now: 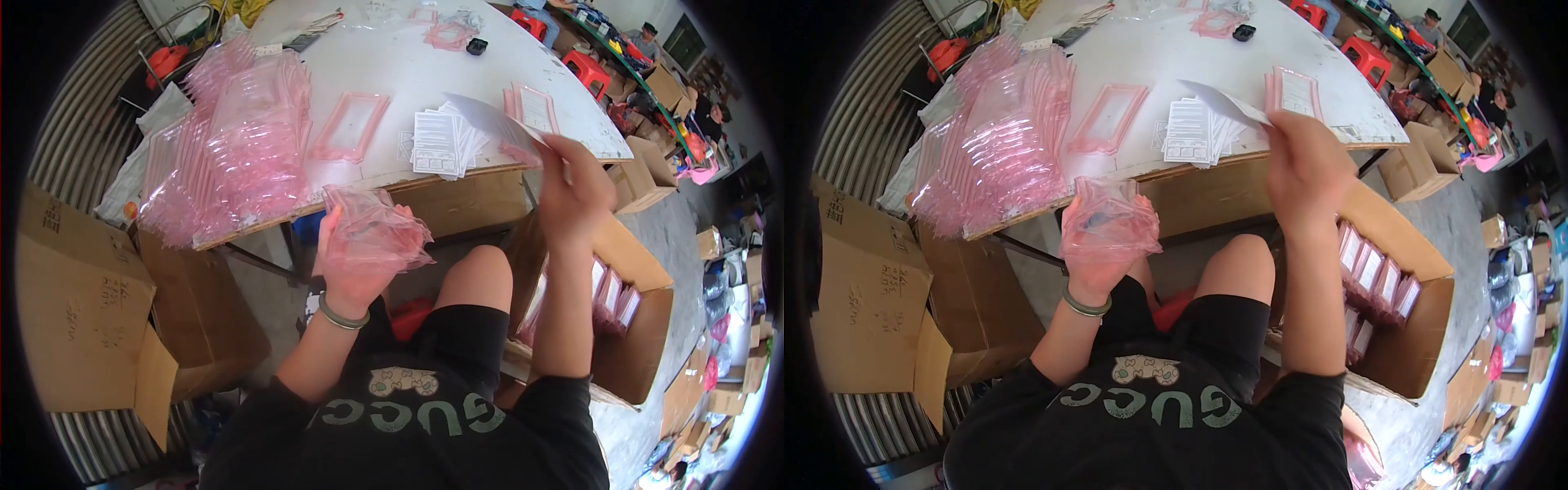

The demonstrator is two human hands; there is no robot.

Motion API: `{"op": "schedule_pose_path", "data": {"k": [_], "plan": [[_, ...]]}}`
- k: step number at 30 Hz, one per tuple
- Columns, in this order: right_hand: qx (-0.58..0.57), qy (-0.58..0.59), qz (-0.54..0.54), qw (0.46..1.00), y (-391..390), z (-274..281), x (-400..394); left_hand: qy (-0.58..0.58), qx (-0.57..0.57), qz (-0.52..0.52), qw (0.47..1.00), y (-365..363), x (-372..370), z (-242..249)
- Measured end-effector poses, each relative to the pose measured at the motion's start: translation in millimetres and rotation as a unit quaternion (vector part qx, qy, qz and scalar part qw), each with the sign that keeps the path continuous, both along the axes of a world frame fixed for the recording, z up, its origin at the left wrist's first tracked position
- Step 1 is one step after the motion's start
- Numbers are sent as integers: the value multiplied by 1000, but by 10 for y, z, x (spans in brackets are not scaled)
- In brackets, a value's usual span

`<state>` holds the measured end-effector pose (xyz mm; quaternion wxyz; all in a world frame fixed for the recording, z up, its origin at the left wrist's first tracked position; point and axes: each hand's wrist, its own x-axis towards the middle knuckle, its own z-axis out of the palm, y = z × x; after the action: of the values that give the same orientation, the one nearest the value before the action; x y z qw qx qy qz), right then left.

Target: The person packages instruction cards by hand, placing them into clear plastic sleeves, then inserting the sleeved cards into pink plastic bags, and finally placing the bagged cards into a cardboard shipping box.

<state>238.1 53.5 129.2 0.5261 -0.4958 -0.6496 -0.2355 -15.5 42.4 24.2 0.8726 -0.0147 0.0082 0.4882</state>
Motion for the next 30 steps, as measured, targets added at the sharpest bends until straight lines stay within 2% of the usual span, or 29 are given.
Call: {"op": "schedule_pose_path", "data": {"k": [2, 4, 5, 6, 7, 9, 15, 24, 27, 30], "plan": [[-26, 39, 43, 998, -410, 115, -10, 4, 6, -7, 1000, 23, 33, -6], [-3, 132, 168, 977, -760, -2, -46, 7, 18, -12, 1000, 53, 58, -19], [6, 139, 294, 946, -864, 39, -94, 10, 26, -15, 1000, 53, 63, -35], [-19, 90, 317, 944, -989, 52, -82, 14, 31, -18, 999, 44, 63, -53], [-56, 11, 302, 952, -1071, 111, -95, 22, 28, -19, 999, 39, 64, -62], [-32, -74, 243, 967, -1090, 81, -162, 38, 20, -29, 999, 29, 77, -66], [13, -59, 243, 968, -1215, 197, -119, 37, 51, -36, 997, -10, 96, -64], [-20, -134, 288, 948, -1055, 150, -234, 43, 11, -11, 999, -56, 105, -17], [-23, -156, 286, 945, -1070, 210, -238, 19, -8, -32, 999, -56, 102, 7], [-33, -172, 285, 942, -1160, 293, -211, 52, -6, -26, 998, -59, 71, 4]]}}
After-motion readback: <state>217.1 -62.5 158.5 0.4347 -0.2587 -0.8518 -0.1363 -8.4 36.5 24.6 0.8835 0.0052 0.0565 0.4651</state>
